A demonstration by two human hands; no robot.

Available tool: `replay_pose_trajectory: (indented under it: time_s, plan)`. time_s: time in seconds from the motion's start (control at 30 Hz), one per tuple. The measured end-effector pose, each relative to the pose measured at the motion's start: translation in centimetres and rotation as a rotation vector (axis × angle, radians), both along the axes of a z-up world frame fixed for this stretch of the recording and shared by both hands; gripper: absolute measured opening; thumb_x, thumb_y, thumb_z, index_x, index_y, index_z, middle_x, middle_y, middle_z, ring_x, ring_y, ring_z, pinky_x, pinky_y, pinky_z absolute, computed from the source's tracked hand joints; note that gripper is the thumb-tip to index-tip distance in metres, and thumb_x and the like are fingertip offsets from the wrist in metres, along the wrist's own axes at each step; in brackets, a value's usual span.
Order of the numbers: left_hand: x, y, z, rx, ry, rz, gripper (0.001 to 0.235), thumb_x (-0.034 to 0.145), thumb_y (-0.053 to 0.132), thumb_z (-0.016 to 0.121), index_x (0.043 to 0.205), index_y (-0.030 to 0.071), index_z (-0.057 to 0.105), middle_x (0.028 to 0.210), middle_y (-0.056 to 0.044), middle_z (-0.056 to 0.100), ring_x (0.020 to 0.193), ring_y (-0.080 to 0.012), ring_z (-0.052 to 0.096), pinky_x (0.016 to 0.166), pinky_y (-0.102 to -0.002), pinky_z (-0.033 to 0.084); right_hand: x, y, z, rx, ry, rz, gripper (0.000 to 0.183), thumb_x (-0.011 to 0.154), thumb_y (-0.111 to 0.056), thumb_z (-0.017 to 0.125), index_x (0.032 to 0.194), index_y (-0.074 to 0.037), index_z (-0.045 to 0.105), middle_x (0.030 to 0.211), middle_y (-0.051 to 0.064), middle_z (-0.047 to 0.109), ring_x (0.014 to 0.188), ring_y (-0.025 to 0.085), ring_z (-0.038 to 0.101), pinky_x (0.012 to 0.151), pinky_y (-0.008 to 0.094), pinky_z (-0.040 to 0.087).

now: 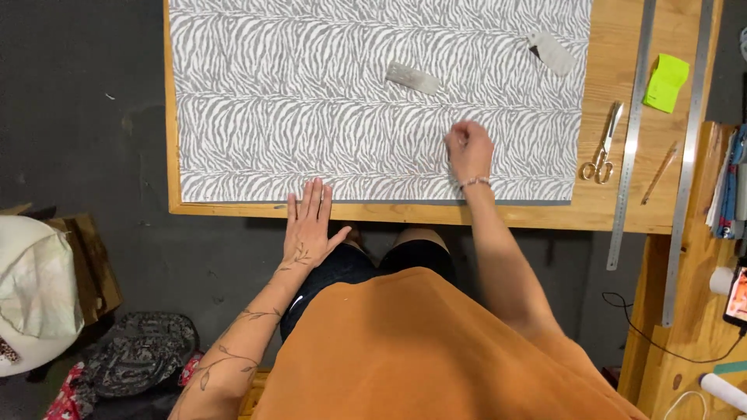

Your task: The person unfolds a zebra-print fabric on a table, smooths it out, and then uses pins to secure the fabric to the table surface. They place multiple pins along the edges and corners of the fabric.

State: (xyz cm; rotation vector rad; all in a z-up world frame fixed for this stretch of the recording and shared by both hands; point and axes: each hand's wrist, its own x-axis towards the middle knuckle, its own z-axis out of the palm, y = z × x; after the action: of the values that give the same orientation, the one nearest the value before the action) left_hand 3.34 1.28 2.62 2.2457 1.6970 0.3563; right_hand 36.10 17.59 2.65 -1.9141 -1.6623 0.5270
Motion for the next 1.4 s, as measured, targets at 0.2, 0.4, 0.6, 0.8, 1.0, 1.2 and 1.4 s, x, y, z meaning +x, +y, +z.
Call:
replay_pose_trajectory:
  time_s: [0.2,0.4,0.6,0.8,1.0,1.2,1.4]
  plan:
    - [4.8,1.3,1.8,-0.036,-0.004,-0.071,0.084,0.093,0.053,0.063,0.157,0.006,0.033,0.163,-0.025,0.026,0.152,-0.0390,0.022,0.120,-0.065,0.009,0.9,6.0,-2.7,0.013,-0.098,0.108,0.033,0.078,-0.011,0.086,0.105,-0.009,0.067,0.086,0.011,0.064,0.089,0.035,0.068,0.085,0.048,0.053]
    - [9.8,2.4,-0.1,0.001,-0.054,-0.314,0.080,0.092,0.050,0.060,0.156,0.010,0.034,0.163,-0.019,0.029,0.152,-0.0351,0.024,0.123,-0.057,0.014,0.0,6.2,-1.3,-0.328,-0.232,0.179,0.028,0.089,-0.009,0.070,0.111,-0.020,0.056,0.089,0.002,0.069,0.100,0.027,0.069,0.092,0.044,0.053]
    - [10.7,2.2,-0.4,0.034,-0.037,-0.351,0.074,0.091,0.045,0.062,0.152,0.009,0.041,0.157,-0.018,0.038,0.149,-0.0345,0.030,0.123,-0.055,0.019,5.1,2.9,-3.9,-0.247,0.006,0.083,0.008,0.097,-0.010,0.062,0.103,-0.013,0.066,0.094,0.015,0.068,0.099,0.039,0.067,0.090,0.049,0.053]
    - [12.5,2.1,0.4,0.066,-0.026,-0.260,0.063,0.093,0.041,0.062,0.143,0.005,0.051,0.140,-0.017,0.051,0.135,-0.0331,0.045,0.117,-0.051,0.032,11.7,-3.2,-2.3,-0.243,0.129,-0.078,0.013,0.092,-0.019,0.070,0.103,-0.013,0.073,0.091,0.009,0.074,0.088,0.025,0.072,0.080,0.036,0.057]
    - [13.9,1.8,0.4,0.053,0.067,-0.153,0.067,0.086,0.034,0.066,0.143,0.002,0.051,0.137,-0.016,0.051,0.131,-0.0323,0.048,0.112,-0.048,0.038,12.8,-4.5,-2.7,-0.239,-0.126,0.022,0.006,0.082,-0.022,0.077,0.087,-0.018,0.075,0.078,0.002,0.070,0.077,0.021,0.072,0.074,0.035,0.058]
    - [14.5,1.0,0.9,0.011,0.064,-0.099,0.062,0.086,0.026,0.064,0.141,-0.001,0.051,0.138,-0.018,0.050,0.132,-0.0326,0.048,0.114,-0.047,0.037,2.8,-6.2,-1.9,-0.235,0.125,0.342,0.011,0.084,-0.014,0.078,0.094,-0.018,0.078,0.086,0.011,0.069,0.089,0.035,0.070,0.083,0.044,0.056]
    - [14.6,-0.4,0.2,0.003,0.030,-0.014,0.057,0.089,0.022,0.059,0.139,-0.002,0.053,0.136,-0.018,0.052,0.130,-0.0313,0.050,0.116,-0.048,0.035,-1.4,-7.7,-3.6,-0.234,0.011,0.616,0.012,0.086,-0.021,0.073,0.097,-0.022,0.077,0.083,0.009,0.066,0.085,0.032,0.070,0.080,0.041,0.058]
